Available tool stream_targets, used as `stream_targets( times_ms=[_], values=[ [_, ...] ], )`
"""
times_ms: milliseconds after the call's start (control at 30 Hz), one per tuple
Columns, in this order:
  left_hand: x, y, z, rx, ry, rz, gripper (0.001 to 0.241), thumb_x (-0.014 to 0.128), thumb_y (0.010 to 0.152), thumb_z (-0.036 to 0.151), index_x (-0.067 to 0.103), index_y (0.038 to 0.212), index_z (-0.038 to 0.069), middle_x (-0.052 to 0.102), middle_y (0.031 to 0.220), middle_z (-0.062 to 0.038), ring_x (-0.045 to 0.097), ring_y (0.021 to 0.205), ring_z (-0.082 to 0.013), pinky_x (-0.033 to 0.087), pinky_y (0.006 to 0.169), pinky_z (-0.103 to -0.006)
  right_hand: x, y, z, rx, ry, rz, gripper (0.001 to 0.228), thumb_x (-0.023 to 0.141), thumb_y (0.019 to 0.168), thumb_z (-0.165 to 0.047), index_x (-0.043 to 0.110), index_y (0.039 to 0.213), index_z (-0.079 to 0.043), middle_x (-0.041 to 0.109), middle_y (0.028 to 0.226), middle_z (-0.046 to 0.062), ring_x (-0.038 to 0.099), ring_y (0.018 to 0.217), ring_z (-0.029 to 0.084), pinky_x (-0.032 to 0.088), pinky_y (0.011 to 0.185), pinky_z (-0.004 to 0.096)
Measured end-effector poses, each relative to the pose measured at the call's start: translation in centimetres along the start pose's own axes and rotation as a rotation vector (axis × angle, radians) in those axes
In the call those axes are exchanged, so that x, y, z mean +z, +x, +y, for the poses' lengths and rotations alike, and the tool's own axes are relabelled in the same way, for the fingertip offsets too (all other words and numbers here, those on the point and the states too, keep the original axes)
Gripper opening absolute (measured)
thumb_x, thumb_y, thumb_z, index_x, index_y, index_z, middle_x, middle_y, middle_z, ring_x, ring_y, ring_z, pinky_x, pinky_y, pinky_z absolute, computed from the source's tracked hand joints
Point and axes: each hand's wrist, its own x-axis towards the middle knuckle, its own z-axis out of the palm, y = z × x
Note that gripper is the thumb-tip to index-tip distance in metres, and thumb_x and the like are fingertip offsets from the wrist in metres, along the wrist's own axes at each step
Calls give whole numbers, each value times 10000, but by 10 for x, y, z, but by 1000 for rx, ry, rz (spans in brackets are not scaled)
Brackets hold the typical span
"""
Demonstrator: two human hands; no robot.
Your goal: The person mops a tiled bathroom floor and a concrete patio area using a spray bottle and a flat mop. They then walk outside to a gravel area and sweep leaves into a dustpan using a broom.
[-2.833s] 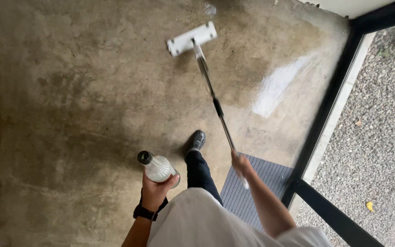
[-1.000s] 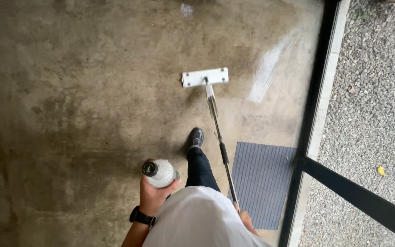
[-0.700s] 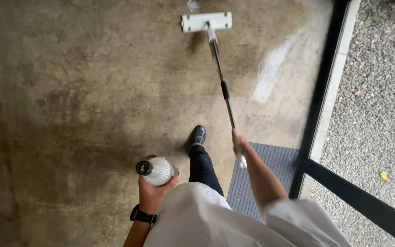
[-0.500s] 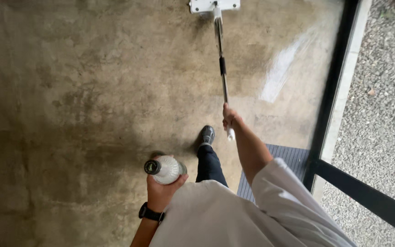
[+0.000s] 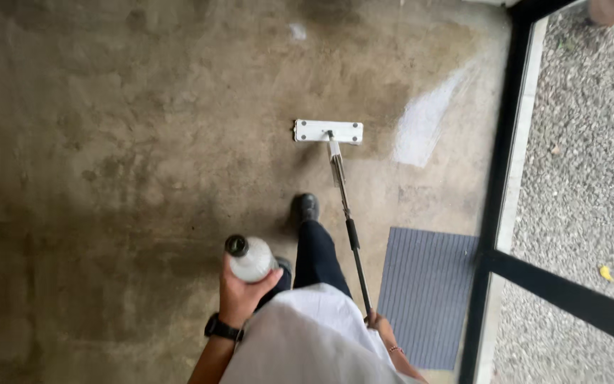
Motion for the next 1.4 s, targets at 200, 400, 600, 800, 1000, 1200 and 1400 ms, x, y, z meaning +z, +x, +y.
stream_targets(
  times_ms=[200, 400, 600, 800, 1000, 1200, 1400],
  values=[
    [-7, 19, -3, -141, 15, 139, 646, 932, 658, 164, 573, 1177, 25, 729, 1041, -96, 729, 898, -193, 598, 812, -341, -93, 169, -221, -106, 467, -231, 588, 392, 1054, -501, 507, 699, -46, 496, 518, 148, 500, 372, 308, 406, 323, 473],
    [5, 45, 8, -106, -14, 184, 627, 931, 659, 165, 596, 1170, 24, 738, 1063, -95, 739, 943, -177, 614, 821, -330, -120, 266, -373, 6, 493, -239, 615, 358, 1064, -603, 435, 719, -101, 441, 537, 88, 461, 407, 249, 469, 404, 462],
    [16, 75, 19, -137, -52, 203, 635, 928, 675, 153, 586, 1195, 28, 756, 1033, -96, 752, 921, -194, 612, 826, -345, -100, 119, -174, -169, 114, -197, 530, 418, 1009, -573, 599, 881, -91, 612, 777, 152, 572, 762, 326, 429, 654, 480],
    [27, 83, 26, -223, -144, 286, 647, 918, 679, 141, 575, 1219, 44, 752, 1054, -84, 760, 945, -200, 633, 832, -353, -128, 94, -143, -159, -284, -142, 734, 302, 1046, -560, 711, 829, 9, 756, 774, 226, 763, 823, 393, 572, 788, 513],
    [24, 81, 39, -279, -9, 372, 707, 941, 636, 166, 569, 1227, 58, 750, 1061, -82, 749, 963, -198, 628, 843, -359, -112, 226, -368, -84, -29, -235, 718, 315, 1039, -635, 551, 791, -3, 566, 603, 165, 571, 466, 304, 509, 444, 477],
    [20, 88, 23, -199, -14, 326, 667, 905, 699, 229, 578, 1255, 56, 746, 1043, -66, 741, 929, -176, 619, 813, -352, -85, 256, -435, -219, 157, -333, 710, 343, 1040, -633, 480, 716, -16, 472, 508, 145, 512, 390, 327, 449, 375, 493],
    [3, 145, -40, -586, -584, 264, 438, 834, 861, 281, 722, 1175, -4, 744, 983, -51, 687, 862, -153, 548, 737, -313, -88, 164, -255, -230, -132, -257, 710, 350, 1039, -603, 527, 723, 8, 507, 499, 148, 543, 392, 326, 455, 372, 484]
  ],
)
